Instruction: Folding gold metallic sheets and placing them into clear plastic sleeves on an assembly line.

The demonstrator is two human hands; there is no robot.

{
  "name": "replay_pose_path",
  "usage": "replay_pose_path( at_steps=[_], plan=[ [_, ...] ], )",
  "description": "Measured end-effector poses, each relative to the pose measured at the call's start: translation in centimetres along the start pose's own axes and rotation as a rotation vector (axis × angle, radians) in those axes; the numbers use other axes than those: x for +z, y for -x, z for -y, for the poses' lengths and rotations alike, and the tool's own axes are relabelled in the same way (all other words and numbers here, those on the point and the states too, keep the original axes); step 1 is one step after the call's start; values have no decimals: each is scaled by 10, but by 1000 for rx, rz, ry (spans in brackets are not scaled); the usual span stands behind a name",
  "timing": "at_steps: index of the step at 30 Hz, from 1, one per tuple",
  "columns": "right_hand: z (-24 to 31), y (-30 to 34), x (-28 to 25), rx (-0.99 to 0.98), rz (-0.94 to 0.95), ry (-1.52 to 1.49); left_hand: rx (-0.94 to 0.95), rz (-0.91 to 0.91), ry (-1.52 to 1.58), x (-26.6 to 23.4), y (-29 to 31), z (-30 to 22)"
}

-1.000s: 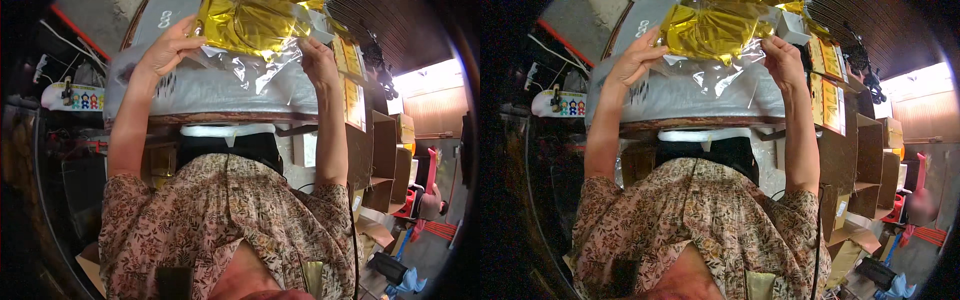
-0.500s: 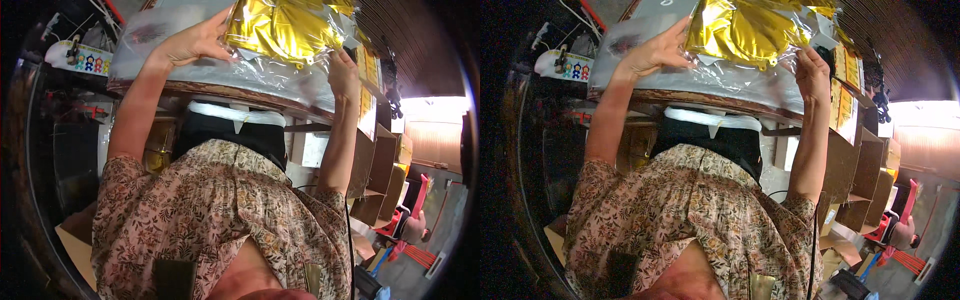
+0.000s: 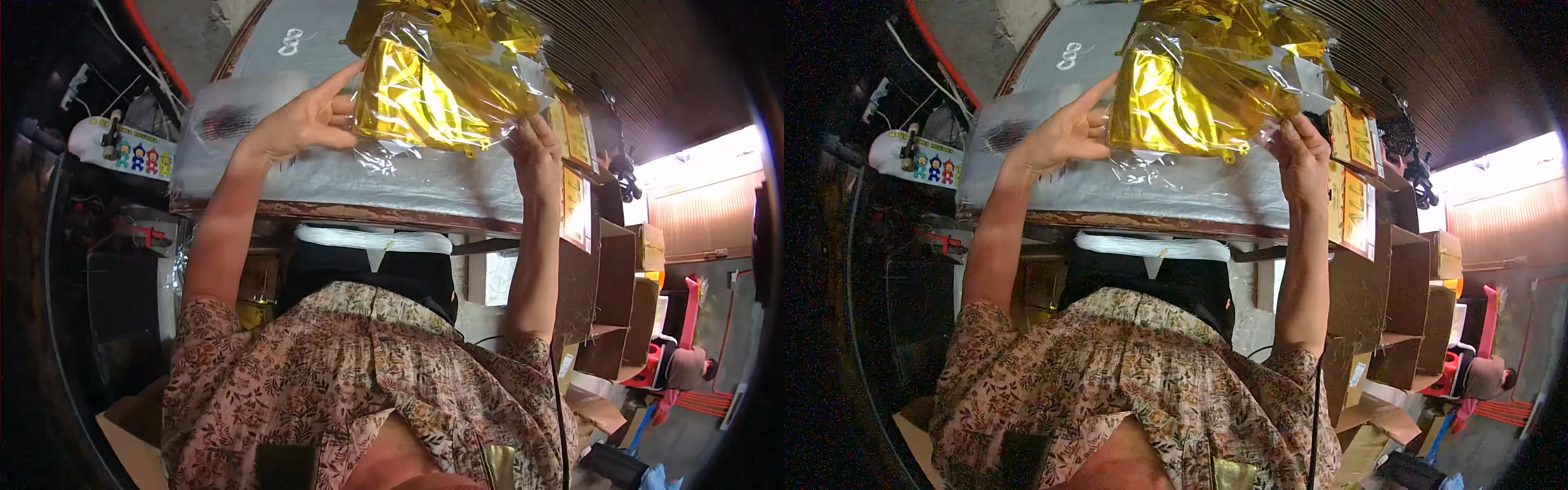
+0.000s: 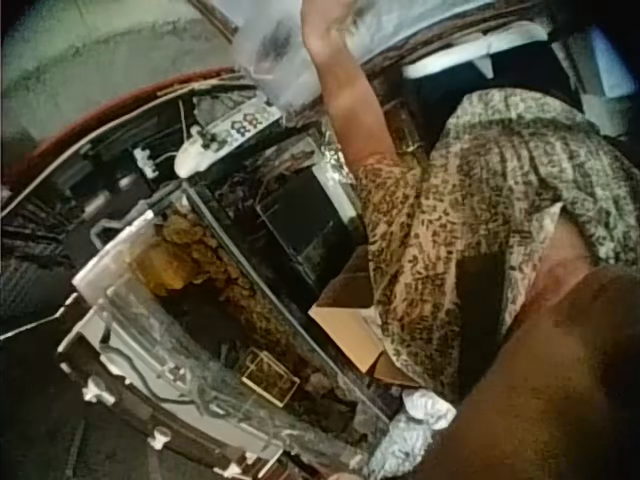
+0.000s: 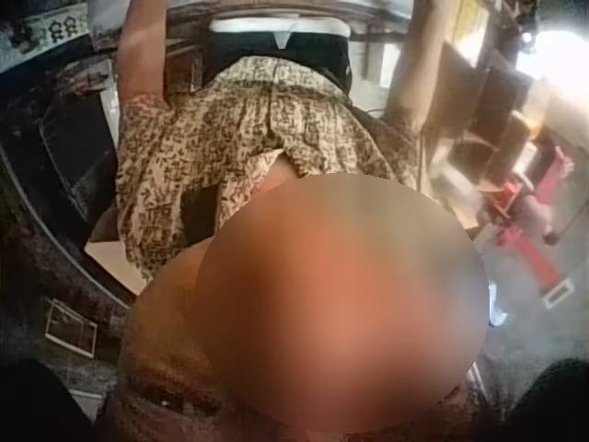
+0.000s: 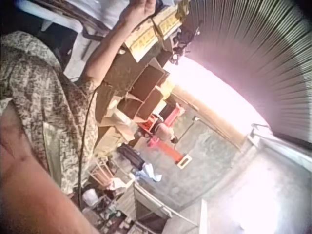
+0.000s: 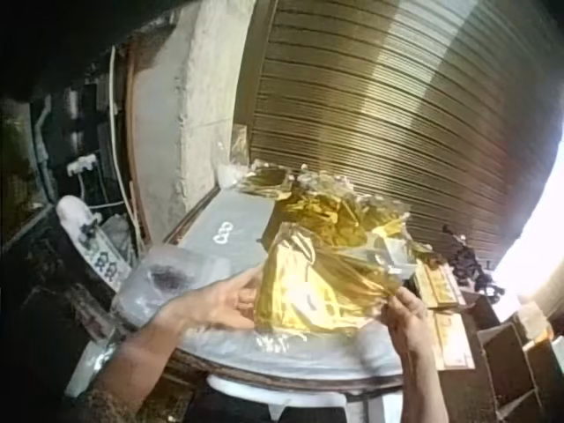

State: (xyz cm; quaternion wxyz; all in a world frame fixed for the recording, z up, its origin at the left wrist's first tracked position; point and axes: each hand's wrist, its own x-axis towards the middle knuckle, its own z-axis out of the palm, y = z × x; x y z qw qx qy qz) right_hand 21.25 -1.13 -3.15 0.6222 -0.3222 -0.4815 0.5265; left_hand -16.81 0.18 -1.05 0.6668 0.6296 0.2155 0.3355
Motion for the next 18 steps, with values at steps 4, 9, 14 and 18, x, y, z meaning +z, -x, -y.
replay_pose_path(
  at_steps=[4, 9, 14, 18],
  plan=[
    [7, -5, -8, -245, 46, 165, -14, -216, -164, 2, -29, -7],
    [32, 23, 43, -568, 189, 560, 421, -483, -393, -18, -65, 14],
    [-5, 70, 80, -671, 468, 1060, -251, -498, -44, -70, -55, 59],
    [-27, 103, 81, -524, 684, 1207, -499, -10, 315, -70, -59, 62]
  ],
)
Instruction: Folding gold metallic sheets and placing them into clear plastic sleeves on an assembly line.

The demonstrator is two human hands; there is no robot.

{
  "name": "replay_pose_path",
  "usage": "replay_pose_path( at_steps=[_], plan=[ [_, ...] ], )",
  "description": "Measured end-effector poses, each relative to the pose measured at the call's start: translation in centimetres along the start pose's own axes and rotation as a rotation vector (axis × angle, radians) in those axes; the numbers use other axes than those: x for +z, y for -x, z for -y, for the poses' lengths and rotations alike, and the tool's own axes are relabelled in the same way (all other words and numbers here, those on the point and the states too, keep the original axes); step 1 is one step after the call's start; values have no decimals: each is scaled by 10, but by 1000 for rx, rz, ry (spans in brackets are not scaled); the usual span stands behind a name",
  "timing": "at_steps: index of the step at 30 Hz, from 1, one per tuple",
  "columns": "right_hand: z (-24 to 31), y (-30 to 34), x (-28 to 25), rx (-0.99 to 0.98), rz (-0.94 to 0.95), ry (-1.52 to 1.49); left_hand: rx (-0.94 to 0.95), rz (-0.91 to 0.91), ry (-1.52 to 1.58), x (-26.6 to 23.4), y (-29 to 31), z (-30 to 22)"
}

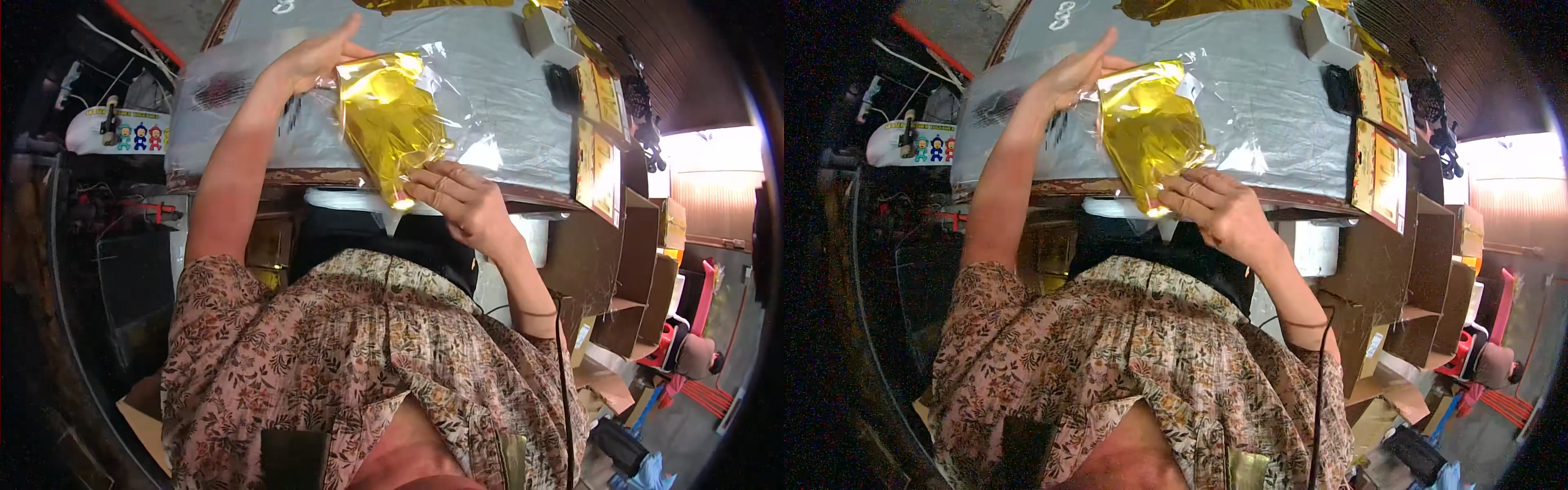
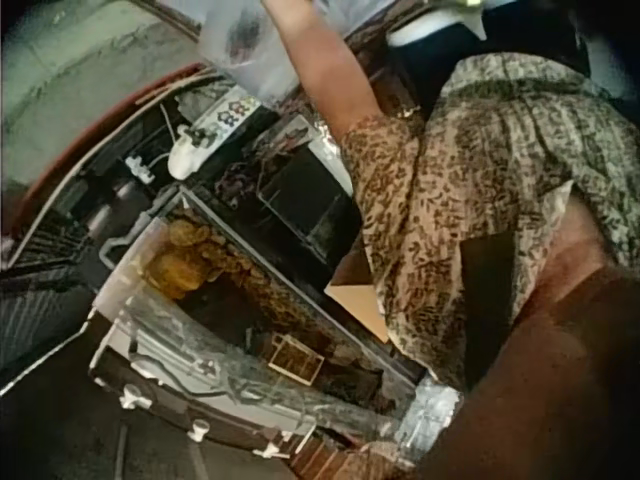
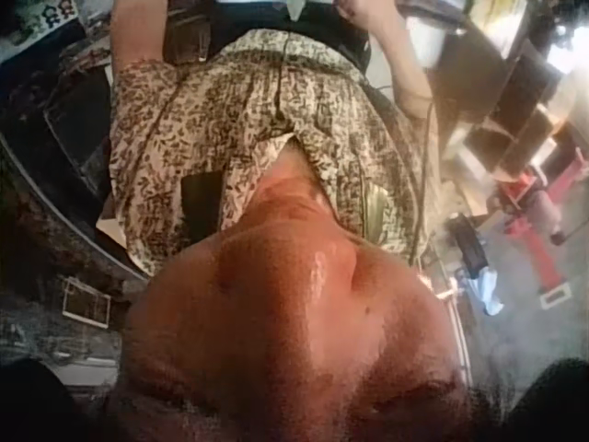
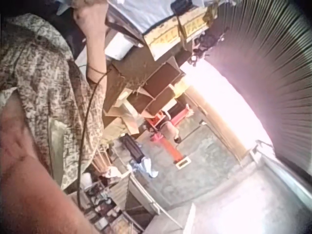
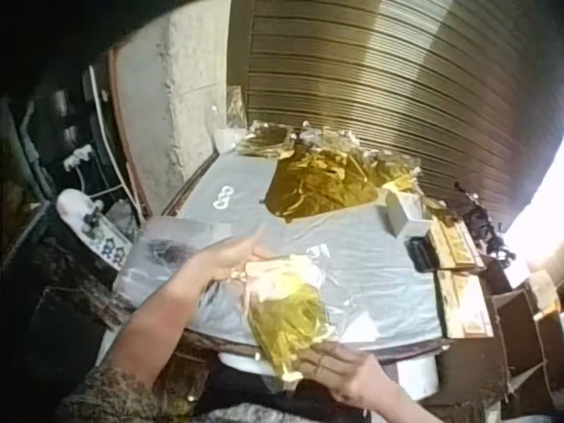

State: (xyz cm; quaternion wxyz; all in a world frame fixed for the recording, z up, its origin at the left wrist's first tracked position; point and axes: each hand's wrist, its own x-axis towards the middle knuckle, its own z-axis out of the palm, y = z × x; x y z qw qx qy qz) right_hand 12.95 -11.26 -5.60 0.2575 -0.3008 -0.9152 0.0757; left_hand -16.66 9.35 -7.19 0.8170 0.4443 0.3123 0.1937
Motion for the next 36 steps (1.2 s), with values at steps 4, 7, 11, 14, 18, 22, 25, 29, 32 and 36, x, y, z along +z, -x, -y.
replay_pose_path(
  at_steps=[4, 7, 11, 14, 18, 22, 25, 29, 32, 36],
  plan=[
    [-15, -3, -19, 294, 85, -441, 127, -194, -689, 17, -3, -3],
    [-63, -14, -25, 622, -371, -420, 227, -135, -579, 26, -7, -13],
    [-101, -37, -32, 805, -482, -650, 281, -97, -594, 36, -11, -22],
    [-115, -44, -37, 844, -457, -860, 257, -38, -647, 47, -13, -34],
    [-106, -39, -35, 828, -602, -959, 228, -28, -784, 58, -8, -51],
    [-96, -37, -27, 870, -630, -1042, 226, 17, -995, 46, -22, -66],
    [-109, -27, -25, 898, -467, -1037, 203, 6, -1101, 43, -49, -69],
    [-118, -34, -29, 761, -522, -747, 141, 84, -1159, 49, -69, -66],
    [-129, -33, -29, 730, -357, -638, 163, 84, -1139, 49, -74, -61],
    [-134, -34, -22, 757, -414, -657, 266, 2, -1264, 71, -77, -53]
  ],
)
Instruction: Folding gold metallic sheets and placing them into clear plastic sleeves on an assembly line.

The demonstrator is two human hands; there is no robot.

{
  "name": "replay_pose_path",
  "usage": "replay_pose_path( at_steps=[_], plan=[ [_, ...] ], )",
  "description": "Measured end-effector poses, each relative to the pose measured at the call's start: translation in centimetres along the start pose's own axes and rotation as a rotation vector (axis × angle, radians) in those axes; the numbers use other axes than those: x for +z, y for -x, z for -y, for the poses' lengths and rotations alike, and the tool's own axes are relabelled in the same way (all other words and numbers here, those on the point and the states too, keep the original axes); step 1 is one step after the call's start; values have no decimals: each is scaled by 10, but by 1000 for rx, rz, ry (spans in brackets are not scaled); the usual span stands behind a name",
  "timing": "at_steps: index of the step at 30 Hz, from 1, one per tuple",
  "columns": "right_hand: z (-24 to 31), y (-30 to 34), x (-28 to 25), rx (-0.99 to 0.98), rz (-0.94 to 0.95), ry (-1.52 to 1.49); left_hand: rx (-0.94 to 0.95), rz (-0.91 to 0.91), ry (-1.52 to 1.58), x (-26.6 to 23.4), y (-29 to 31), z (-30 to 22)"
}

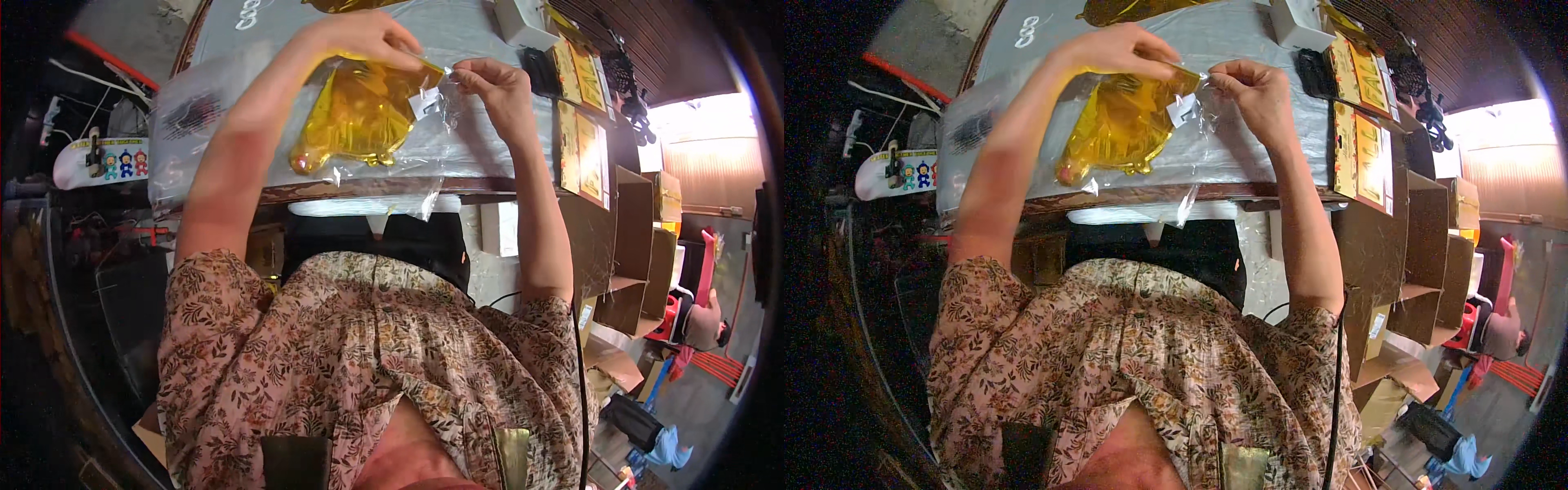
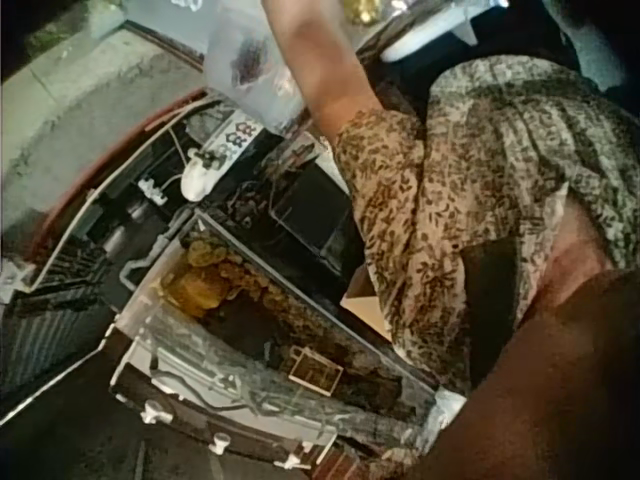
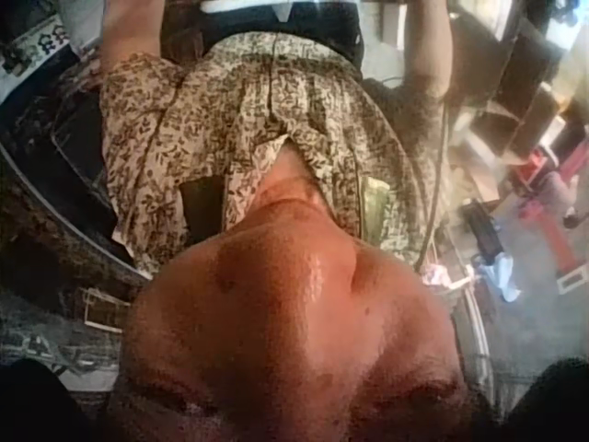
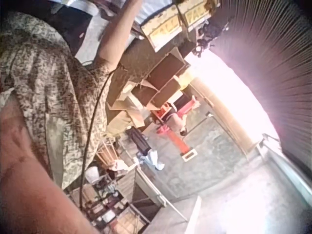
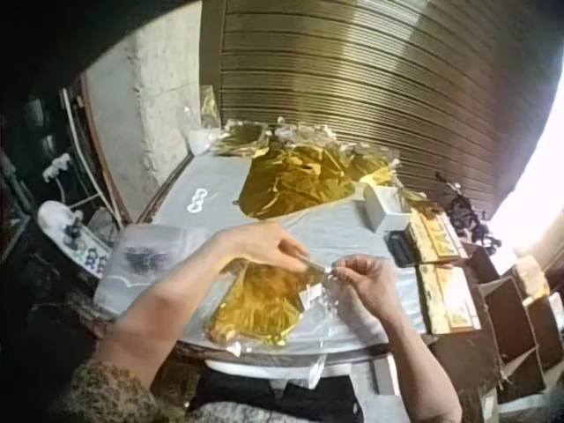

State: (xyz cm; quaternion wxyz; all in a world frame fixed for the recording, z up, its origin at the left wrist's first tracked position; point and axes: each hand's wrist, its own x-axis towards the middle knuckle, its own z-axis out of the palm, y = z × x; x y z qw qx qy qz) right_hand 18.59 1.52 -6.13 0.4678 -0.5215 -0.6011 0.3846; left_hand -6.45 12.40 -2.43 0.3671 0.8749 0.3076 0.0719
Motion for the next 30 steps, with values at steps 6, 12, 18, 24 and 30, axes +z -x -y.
replay_pose_path(
  at_steps=[6, 12, 18, 24, 30],
  plan=[
    [3, 2, 1, 62, -74, -44, 0, -188, 43, 28, 3, 0],
    [-9, -1, 0, 167, -80, -189, 63, -405, 134, 57, 6, 17],
    [-14, -20, -2, -2, -13, -10, -147, -524, 48, 63, -8, 21],
    [-15, -37, -9, -196, 138, 553, -306, -527, 95, 65, -20, 32],
    [-22, -34, -6, -575, 46, 873, -386, -555, 143, 64, -21, 22]
  ],
)
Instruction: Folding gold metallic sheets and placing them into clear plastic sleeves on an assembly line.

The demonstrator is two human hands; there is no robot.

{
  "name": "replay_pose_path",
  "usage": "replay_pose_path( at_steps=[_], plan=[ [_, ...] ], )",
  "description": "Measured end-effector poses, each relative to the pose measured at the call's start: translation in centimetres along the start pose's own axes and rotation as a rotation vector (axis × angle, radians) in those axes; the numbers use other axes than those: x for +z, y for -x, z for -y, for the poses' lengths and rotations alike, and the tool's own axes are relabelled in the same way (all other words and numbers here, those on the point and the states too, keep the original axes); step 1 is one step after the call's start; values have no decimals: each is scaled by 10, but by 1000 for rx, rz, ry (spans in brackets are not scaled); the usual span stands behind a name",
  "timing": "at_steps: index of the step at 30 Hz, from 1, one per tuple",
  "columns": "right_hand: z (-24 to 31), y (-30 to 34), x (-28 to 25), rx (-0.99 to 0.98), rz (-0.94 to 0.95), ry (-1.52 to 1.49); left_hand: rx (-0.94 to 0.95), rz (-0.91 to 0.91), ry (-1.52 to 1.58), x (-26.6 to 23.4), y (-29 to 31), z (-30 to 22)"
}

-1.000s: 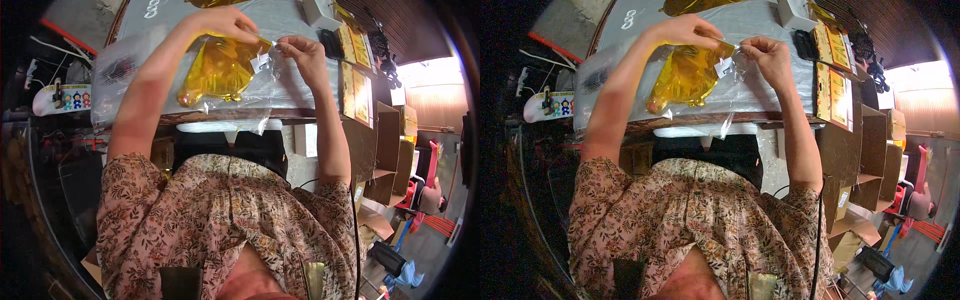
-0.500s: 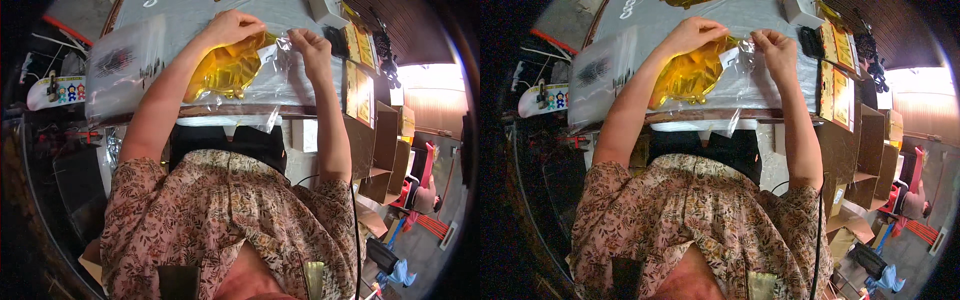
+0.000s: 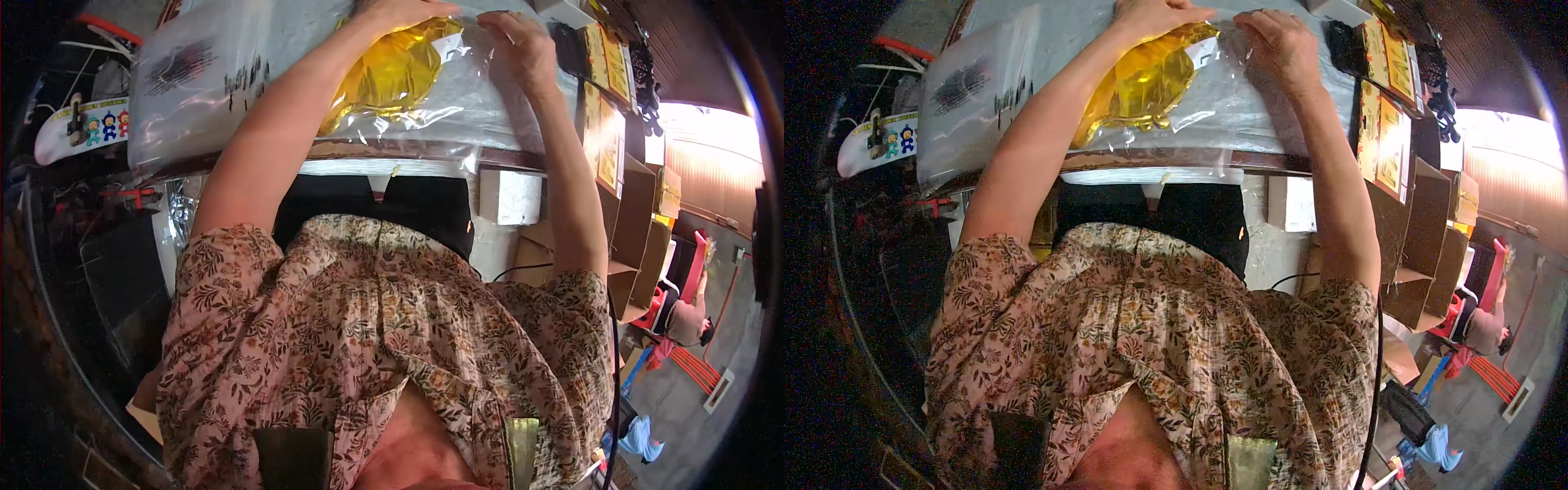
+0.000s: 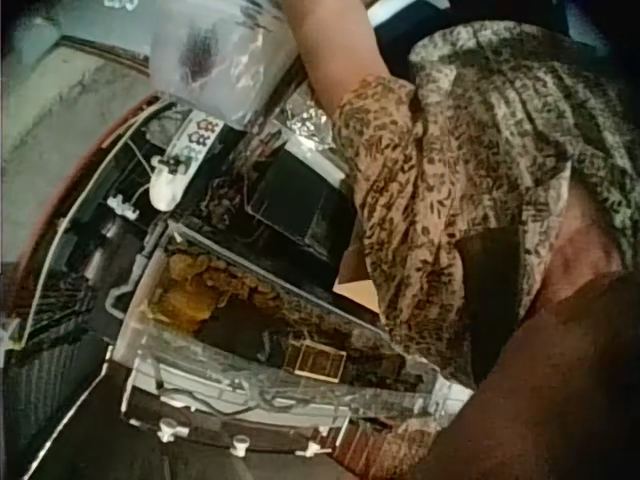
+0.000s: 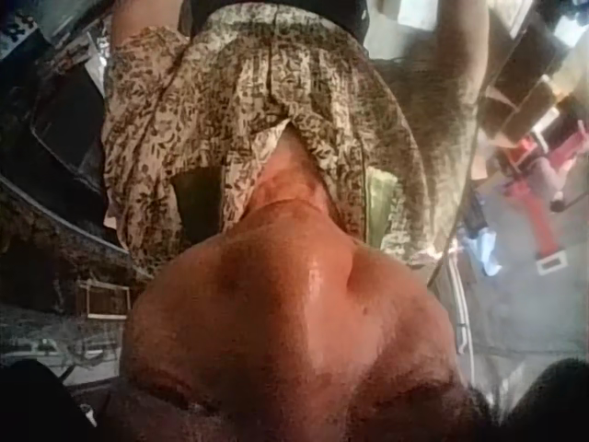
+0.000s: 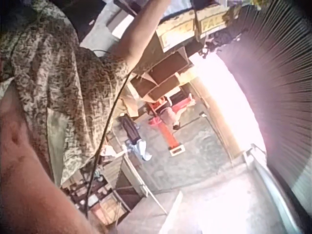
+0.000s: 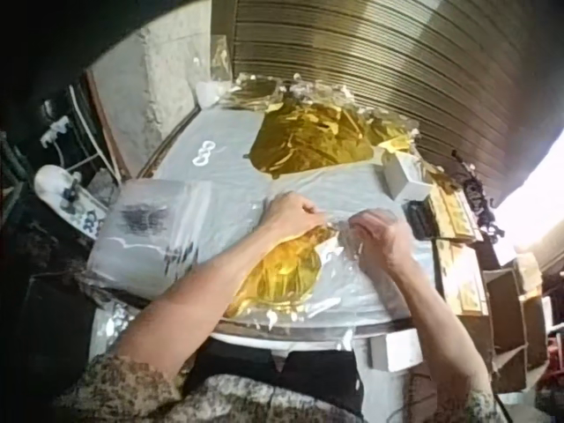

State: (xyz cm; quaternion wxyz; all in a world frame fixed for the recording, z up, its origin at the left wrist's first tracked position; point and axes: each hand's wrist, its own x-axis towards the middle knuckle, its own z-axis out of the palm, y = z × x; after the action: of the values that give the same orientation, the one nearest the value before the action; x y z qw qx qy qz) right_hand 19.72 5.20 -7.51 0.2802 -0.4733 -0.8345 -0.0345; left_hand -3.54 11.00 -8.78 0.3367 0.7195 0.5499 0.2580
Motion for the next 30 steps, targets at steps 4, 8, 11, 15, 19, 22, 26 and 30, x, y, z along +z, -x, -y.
replay_pose_path(
  at_steps=[4, 8, 11, 15, 19, 22, 26, 30],
  plan=[
    [-8, -1, 0, -332, -138, 198, -1, -111, -70, 2, 9, -6],
    [-30, -10, 37, -462, -729, -577, 53, -97, -115, 6, 4, -4],
    [-23, 8, 9, 430, -7, -690, 124, -127, -41, 8, 5, -4],
    [-8, -1, 11, 578, 204, -816, 55, 72, 312, -4, -17, 39],
    [-12, 0, 3, 700, 117, -995, 11, -90, 131, -66, -19, 61],
    [-7, -7, 5, 745, 3, -1055, 566, -58, 210, -85, -2, 92],
    [-4, -11, 2, 712, -5, -1177, 156, 77, -31, -84, 7, 67],
    [4, -19, -13, 700, 6, -1255, 169, 260, 690, -98, 13, 76]
  ],
)
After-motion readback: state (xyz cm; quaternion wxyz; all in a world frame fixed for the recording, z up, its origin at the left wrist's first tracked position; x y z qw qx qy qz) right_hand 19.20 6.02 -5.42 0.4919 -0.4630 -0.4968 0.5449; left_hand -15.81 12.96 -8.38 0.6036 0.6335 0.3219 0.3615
